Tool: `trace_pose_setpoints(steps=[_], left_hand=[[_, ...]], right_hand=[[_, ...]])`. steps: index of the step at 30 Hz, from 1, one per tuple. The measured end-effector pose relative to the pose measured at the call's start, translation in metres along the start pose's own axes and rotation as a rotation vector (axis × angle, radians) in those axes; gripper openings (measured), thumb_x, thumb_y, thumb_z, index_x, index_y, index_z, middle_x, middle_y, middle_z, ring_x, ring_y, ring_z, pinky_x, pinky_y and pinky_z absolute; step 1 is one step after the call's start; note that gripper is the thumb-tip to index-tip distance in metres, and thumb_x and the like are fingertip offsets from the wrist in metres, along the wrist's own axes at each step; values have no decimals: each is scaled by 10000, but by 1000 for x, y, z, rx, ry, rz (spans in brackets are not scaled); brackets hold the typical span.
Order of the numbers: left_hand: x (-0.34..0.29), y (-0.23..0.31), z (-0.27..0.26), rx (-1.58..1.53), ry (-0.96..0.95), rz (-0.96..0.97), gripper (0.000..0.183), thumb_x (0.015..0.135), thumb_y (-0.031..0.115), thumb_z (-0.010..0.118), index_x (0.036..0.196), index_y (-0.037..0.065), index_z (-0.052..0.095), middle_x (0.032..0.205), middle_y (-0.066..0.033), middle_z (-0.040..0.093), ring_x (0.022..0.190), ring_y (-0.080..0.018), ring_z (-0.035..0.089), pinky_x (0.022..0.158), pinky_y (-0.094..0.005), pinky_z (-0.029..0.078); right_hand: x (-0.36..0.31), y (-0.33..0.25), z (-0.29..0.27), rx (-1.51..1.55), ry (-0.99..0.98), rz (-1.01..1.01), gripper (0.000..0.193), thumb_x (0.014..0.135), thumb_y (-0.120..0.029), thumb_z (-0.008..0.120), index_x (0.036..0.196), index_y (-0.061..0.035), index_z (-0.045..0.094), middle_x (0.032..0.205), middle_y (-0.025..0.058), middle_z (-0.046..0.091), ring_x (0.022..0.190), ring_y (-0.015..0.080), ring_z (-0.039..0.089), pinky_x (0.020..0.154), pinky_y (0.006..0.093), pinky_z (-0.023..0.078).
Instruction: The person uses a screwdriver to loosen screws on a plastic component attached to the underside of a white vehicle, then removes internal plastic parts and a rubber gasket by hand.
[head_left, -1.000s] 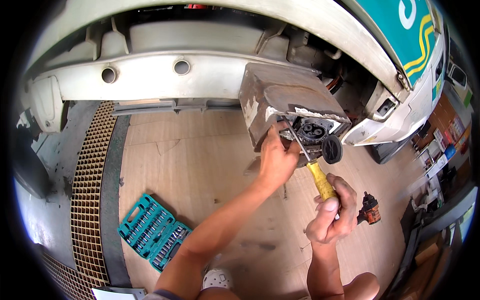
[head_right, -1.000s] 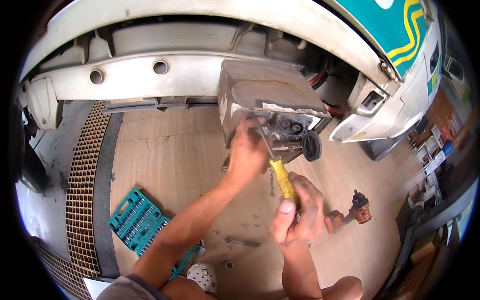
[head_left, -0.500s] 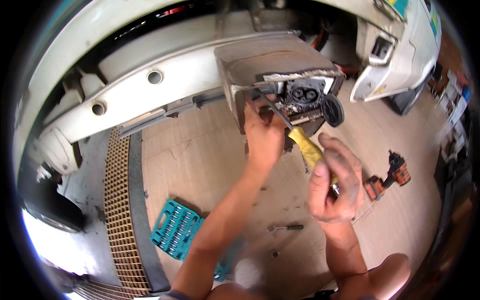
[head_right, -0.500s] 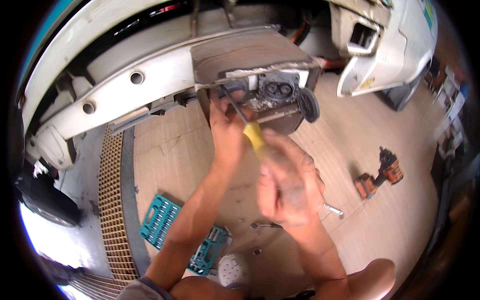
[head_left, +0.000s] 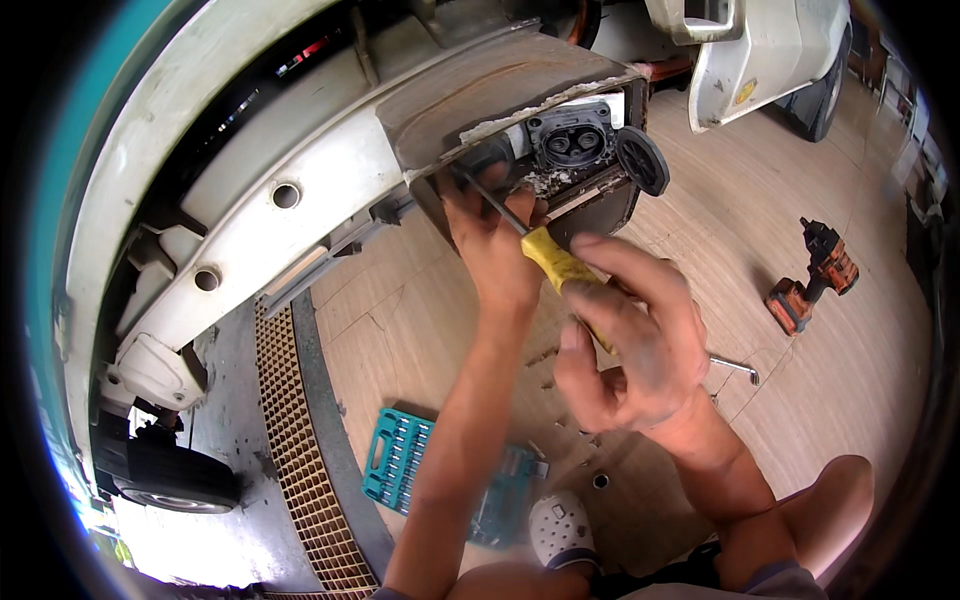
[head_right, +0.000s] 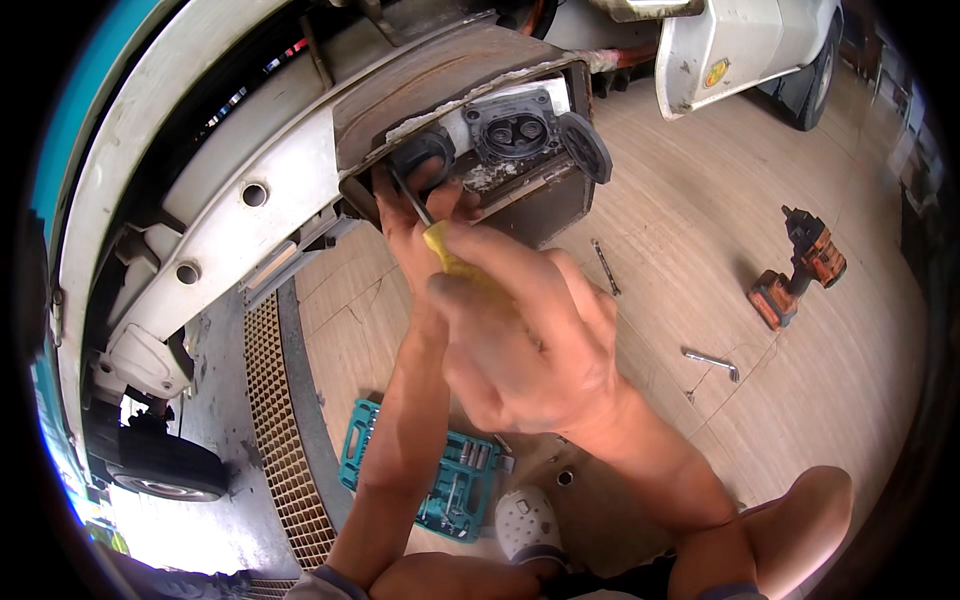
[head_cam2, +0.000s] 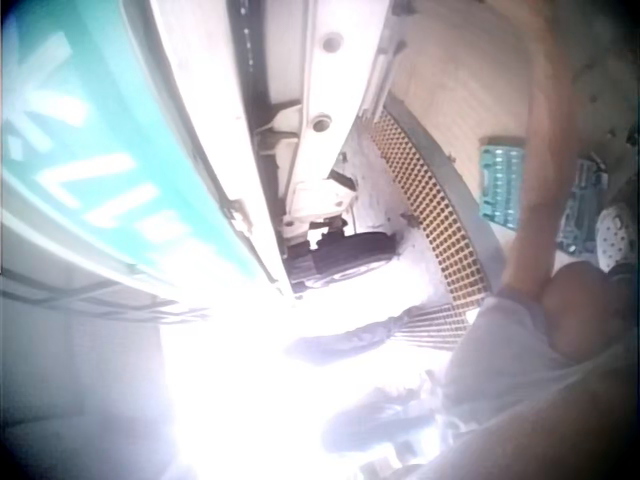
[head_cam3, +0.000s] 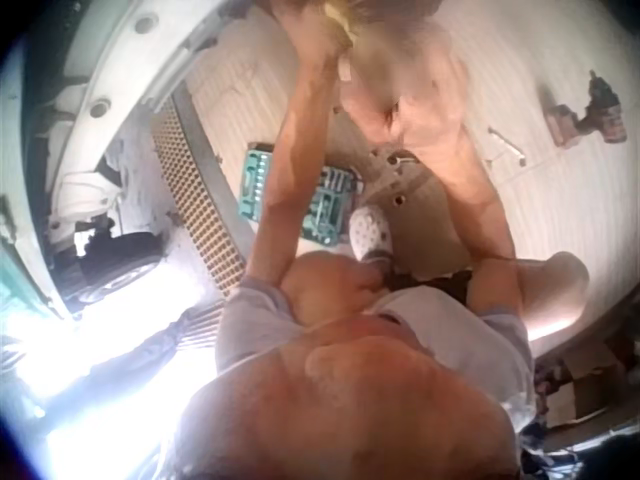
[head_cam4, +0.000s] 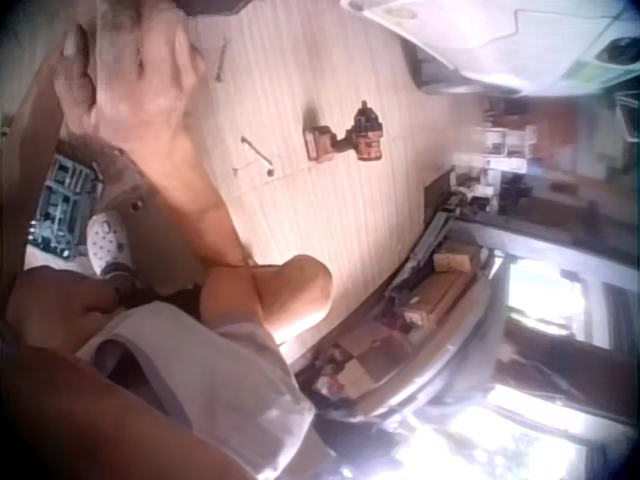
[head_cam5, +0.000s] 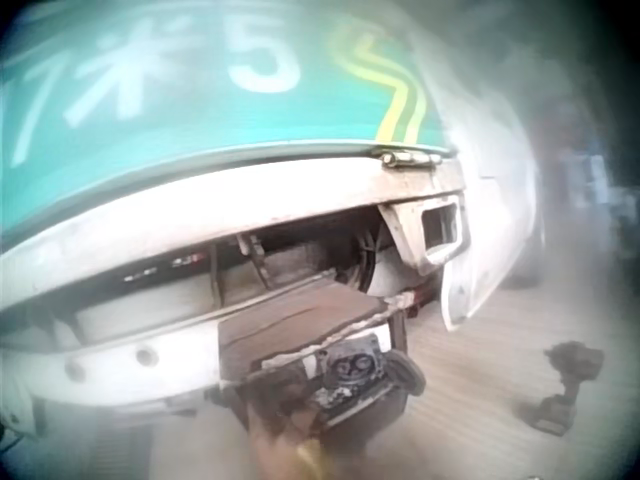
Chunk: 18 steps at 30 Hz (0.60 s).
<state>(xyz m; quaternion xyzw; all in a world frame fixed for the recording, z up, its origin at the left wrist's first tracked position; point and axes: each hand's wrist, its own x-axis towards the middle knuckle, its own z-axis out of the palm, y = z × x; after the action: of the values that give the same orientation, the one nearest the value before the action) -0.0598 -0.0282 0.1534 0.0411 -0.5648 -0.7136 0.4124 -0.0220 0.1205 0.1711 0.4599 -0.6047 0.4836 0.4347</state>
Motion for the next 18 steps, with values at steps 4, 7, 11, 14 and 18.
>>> trace_pose_setpoints(steps=[4, 7, 11, 14, 18], left_hand=[[3, -2, 1, -79, 57, -6, 901, 785, -22, 651, 1553, 141, 208, 1160, -146, 590, 672, -215, 635, 556, -318, 539], [0, 2, 2, -13, 16, -7, 834, 830, 19, 590, 1541, 60, 157, 1225, -195, 540, 781, -218, 633, 638, -324, 539], [1, 2, 1, 9, -1, -10, 823, 834, -7, 573, 1541, 47, 155, 1229, -198, 538, 792, -220, 637, 658, -323, 544], [4, -1, 1, -37, 20, -11, 875, 814, -26, 610, 1557, 103, 165, 1212, -171, 557, 739, -225, 640, 608, -330, 547], [1, -2, 2, -60, 9, -5, 843, 831, 1, 589, 1549, 72, 153, 1234, -200, 540, 782, -221, 636, 655, -322, 545]], right_hand=[[-3, 5, 4, -62, 38, 101, 250, 815, -27, 655, 1043, 75, 630, 1009, 220, 692, 841, 328, 697, 717, 340, 567], [4, 2, 4, -27, 23, 23, 240, 834, -36, 660, 1044, 76, 630, 1016, 231, 684, 844, 324, 701, 716, 340, 569], [-1, 2, 3, -25, 26, -39, 242, 861, -58, 658, 1049, 92, 630, 1000, 264, 671, 842, 320, 704, 708, 340, 573], [-3, 3, 7, 9, 55, 68, 247, 880, -88, 666, 1030, 105, 632, 990, 268, 677, 846, 326, 704, 738, 343, 575], [-2, 4, 2, -81, 6, 9, 280, 879, -102, 687, 1074, 90, 626, 989, 256, 680, 848, 317, 703, 752, 347, 571]])
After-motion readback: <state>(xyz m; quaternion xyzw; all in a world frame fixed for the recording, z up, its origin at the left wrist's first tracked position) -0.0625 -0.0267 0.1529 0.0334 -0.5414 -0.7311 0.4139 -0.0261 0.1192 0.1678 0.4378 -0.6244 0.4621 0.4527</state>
